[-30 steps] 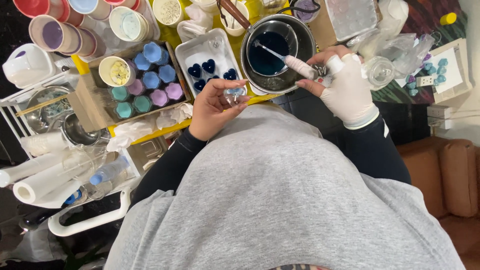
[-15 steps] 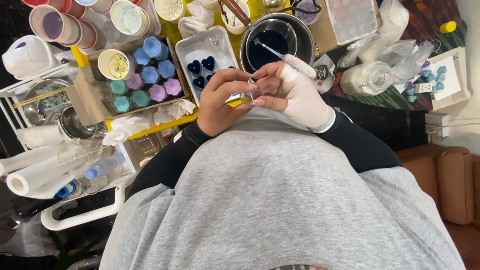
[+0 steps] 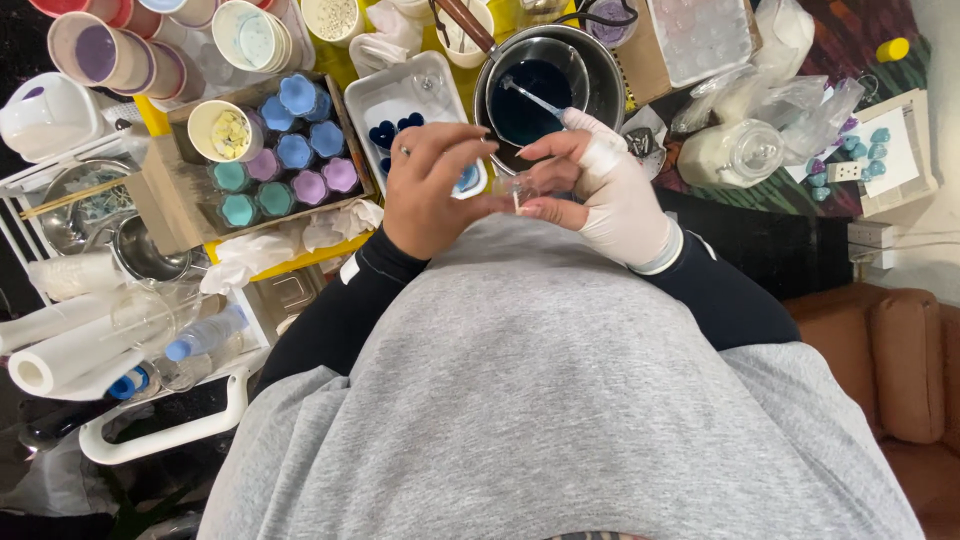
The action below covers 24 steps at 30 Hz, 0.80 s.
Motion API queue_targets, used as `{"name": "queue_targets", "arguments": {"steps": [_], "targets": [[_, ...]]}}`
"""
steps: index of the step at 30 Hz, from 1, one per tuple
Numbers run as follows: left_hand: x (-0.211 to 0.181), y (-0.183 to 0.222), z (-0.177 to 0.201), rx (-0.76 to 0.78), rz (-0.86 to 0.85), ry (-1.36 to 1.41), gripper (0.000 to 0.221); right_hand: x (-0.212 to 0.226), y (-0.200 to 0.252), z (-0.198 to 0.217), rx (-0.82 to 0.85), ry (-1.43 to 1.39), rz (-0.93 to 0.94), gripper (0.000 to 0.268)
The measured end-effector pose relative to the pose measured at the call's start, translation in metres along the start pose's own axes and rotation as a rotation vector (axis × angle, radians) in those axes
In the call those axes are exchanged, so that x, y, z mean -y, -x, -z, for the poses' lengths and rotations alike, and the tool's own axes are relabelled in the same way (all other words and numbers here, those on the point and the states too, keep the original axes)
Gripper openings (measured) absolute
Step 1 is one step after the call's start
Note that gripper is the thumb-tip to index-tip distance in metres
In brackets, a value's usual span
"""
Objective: Filling small heart-shaped candle molds with blue liquid wax using a pipette.
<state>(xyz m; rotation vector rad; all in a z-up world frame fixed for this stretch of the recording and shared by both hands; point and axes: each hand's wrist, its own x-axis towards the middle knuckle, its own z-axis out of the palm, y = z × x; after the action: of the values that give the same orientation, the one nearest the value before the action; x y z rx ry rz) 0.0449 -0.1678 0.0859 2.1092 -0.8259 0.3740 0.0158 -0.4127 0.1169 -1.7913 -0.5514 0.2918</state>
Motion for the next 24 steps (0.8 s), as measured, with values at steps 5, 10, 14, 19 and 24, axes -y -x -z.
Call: {"name": "queue_targets", "arguments": {"steps": [5, 10, 14, 19, 24], "targets": [[0.007, -0.001, -0.013, 0.046, 0.362, 0.364, 0.033, -0.006, 0.013, 0.008, -0.188, -0.426, -0.172, 0.047], [0.03, -0.001, -0.033, 0.045, 0.679, 0.976, 0.029, -0.004, 0.019, 0.016, -0.375, -0.573, -0.226, 0.043], [0.038, -0.003, -0.042, 0.002, 0.775, 1.177, 0.023, -0.009, 0.023, 0.016, -0.412, -0.532, -0.253, 0.043], [0.027, -0.02, -0.033, 0.071, 0.651, 0.815, 0.02, -0.008, 0.023, 0.015, -0.417, -0.557, -0.277, 0.042], [0.034, -0.021, -0.039, 0.077, 0.696, 0.705, 0.015, -0.009, 0.024, 0.016, -0.401, -0.558, -0.285, 0.043]]}}
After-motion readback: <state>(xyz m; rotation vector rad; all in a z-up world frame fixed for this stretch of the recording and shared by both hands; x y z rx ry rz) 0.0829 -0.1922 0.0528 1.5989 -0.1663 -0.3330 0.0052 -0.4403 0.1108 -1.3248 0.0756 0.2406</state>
